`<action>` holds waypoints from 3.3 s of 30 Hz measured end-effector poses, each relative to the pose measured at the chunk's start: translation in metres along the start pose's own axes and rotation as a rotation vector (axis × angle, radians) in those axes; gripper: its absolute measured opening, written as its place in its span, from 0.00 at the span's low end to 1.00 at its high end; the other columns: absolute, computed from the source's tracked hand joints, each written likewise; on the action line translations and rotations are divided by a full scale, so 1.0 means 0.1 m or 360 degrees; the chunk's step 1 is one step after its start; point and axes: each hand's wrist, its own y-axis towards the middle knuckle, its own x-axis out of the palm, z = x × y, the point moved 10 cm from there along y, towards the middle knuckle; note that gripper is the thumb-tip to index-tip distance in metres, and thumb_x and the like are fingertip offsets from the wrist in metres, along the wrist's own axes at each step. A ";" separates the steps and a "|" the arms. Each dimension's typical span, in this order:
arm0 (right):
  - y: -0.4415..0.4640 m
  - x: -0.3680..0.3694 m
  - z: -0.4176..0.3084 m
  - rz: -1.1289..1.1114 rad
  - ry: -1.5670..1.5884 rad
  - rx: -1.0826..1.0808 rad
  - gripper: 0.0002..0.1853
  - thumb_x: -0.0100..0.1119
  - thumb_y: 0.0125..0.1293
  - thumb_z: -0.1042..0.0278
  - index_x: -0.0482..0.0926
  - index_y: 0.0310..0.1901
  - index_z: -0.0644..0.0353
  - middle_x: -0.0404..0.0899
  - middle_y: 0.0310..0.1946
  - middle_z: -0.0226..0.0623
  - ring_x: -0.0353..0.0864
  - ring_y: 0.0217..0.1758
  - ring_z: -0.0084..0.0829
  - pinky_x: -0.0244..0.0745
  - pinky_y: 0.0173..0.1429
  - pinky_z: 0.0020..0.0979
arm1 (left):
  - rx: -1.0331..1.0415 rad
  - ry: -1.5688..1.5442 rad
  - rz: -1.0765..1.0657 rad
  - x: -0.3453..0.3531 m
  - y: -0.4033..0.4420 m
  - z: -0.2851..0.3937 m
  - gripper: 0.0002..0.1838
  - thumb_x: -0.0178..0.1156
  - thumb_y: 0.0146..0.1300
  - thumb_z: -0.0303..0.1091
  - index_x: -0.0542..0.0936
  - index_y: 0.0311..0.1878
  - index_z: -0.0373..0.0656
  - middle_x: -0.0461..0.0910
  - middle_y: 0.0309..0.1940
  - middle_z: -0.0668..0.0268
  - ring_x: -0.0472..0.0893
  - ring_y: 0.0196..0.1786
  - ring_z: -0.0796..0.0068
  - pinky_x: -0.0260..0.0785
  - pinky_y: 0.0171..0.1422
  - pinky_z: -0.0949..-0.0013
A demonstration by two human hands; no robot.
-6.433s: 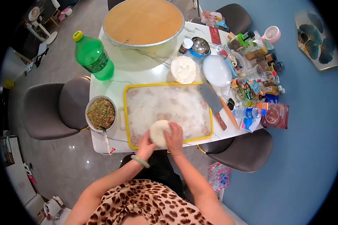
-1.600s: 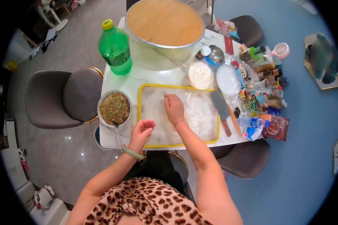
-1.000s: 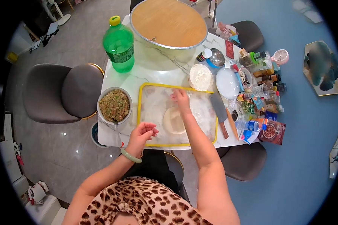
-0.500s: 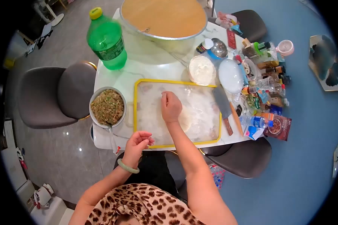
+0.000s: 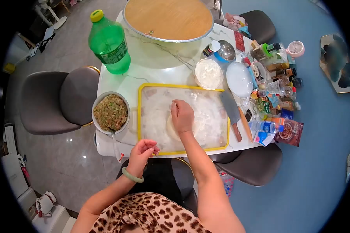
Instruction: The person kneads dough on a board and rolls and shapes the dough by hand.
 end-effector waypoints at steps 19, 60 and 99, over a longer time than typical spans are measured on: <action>0.08 -0.05 -0.12 0.0109 -0.0119 -0.0144 0.07 0.50 0.61 0.67 0.77 0.35 0.56 0.78 0.32 0.38 0.75 0.36 0.42 0.70 0.40 0.39 | 0.0036 0.0032 0.0032 0.05 0.00 -0.01 0.09 0.51 0.62 0.26 0.74 0.46 0.40 0.80 0.37 0.66 0.77 0.39 0.80 0.66 0.44 0.78; -0.83 0.02 0.58 -0.0636 0.1935 0.1226 0.38 0.67 0.46 0.73 0.63 0.61 0.60 0.71 0.53 0.38 0.71 0.57 0.31 0.68 0.59 0.32 | -0.0072 0.0852 -0.0501 0.57 1.18 0.12 0.28 0.68 0.44 0.31 0.72 0.51 0.39 0.77 0.46 0.57 0.77 0.48 0.65 0.71 0.53 0.65; -0.99 -0.51 -0.61 -0.0798 0.1263 0.0862 0.30 0.68 0.45 0.74 0.69 0.53 0.61 0.75 0.46 0.35 0.74 0.50 0.27 0.70 0.55 0.30 | 0.0233 0.0271 -0.0366 0.28 0.06 0.32 0.33 0.68 0.39 0.23 0.68 0.52 0.39 0.74 0.45 0.62 0.75 0.49 0.71 0.68 0.55 0.66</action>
